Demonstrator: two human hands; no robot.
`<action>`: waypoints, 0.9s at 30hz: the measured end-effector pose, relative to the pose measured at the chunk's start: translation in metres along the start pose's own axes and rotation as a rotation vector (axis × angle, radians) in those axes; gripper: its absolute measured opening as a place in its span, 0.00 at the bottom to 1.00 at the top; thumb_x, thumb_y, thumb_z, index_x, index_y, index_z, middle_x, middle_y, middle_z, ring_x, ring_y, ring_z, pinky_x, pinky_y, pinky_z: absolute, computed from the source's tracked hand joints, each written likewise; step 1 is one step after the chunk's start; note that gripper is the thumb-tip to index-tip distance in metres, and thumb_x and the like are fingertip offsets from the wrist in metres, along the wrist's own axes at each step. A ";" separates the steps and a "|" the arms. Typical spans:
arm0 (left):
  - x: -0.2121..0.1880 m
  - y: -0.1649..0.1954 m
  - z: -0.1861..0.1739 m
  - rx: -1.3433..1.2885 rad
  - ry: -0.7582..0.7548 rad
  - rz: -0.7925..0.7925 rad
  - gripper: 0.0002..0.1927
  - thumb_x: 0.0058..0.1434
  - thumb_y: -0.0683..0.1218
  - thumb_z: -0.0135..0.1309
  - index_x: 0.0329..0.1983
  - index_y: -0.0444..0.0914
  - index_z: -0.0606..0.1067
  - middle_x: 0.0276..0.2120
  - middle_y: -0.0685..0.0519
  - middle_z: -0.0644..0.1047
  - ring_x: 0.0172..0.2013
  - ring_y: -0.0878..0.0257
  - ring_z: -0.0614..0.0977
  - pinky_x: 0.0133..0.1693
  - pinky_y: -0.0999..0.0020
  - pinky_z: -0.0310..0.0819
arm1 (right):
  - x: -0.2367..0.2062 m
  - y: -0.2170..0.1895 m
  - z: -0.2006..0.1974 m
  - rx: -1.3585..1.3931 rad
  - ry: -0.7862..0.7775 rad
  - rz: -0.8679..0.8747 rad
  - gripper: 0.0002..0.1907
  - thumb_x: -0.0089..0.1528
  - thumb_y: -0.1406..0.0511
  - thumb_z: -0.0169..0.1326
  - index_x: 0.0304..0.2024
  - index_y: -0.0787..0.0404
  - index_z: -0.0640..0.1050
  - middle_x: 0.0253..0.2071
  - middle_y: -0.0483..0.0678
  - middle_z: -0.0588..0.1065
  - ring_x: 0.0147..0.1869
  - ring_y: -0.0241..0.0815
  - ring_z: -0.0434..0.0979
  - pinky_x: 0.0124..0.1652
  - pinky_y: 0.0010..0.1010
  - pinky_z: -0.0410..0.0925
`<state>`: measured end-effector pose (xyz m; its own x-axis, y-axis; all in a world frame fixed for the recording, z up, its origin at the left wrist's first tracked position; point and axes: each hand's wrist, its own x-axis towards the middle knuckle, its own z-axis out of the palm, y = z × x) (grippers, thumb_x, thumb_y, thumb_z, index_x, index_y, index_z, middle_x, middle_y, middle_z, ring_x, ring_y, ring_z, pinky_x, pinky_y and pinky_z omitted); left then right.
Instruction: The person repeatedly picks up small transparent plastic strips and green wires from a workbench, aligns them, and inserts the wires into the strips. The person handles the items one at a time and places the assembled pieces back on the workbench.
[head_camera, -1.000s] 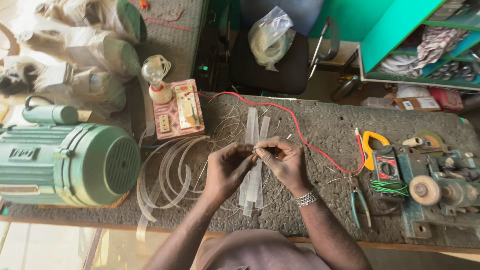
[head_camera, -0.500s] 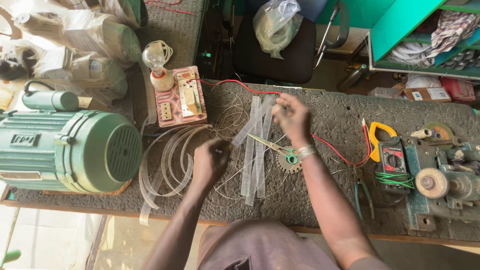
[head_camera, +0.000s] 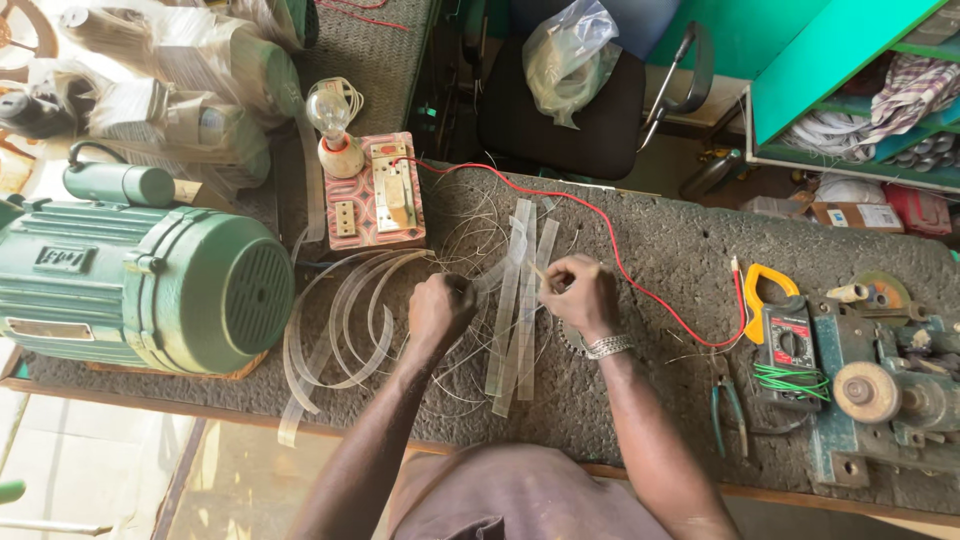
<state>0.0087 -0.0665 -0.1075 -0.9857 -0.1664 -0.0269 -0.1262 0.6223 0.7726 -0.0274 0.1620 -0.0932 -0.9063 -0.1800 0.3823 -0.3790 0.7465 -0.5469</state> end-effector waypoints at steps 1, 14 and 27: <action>0.001 0.001 0.003 -0.014 -0.019 0.008 0.11 0.58 0.50 0.57 0.37 0.40 0.85 0.29 0.41 0.83 0.32 0.46 0.87 0.42 0.56 0.81 | 0.001 0.001 -0.002 0.058 0.059 -0.018 0.06 0.52 0.65 0.65 0.28 0.59 0.81 0.28 0.46 0.80 0.30 0.36 0.81 0.32 0.32 0.76; -0.013 -0.018 -0.031 0.236 0.075 0.275 0.10 0.55 0.51 0.64 0.37 0.43 0.83 0.33 0.47 0.83 0.36 0.49 0.84 0.40 0.54 0.78 | -0.007 -0.006 0.007 0.024 -0.028 -0.072 0.05 0.57 0.65 0.65 0.35 0.58 0.84 0.36 0.48 0.81 0.40 0.45 0.82 0.41 0.37 0.74; -0.051 -0.023 -0.082 0.227 -0.381 0.245 0.06 0.62 0.45 0.58 0.40 0.44 0.83 0.31 0.51 0.85 0.32 0.58 0.87 0.40 0.61 0.82 | -0.018 -0.054 0.000 0.272 -0.251 -0.143 0.06 0.59 0.65 0.63 0.35 0.61 0.83 0.33 0.46 0.81 0.34 0.37 0.80 0.34 0.31 0.73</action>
<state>0.0710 -0.1351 -0.0721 -0.9548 0.2700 -0.1242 0.1348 0.7659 0.6287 0.0092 0.1252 -0.0705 -0.8455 -0.4459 0.2936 -0.5100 0.5117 -0.6915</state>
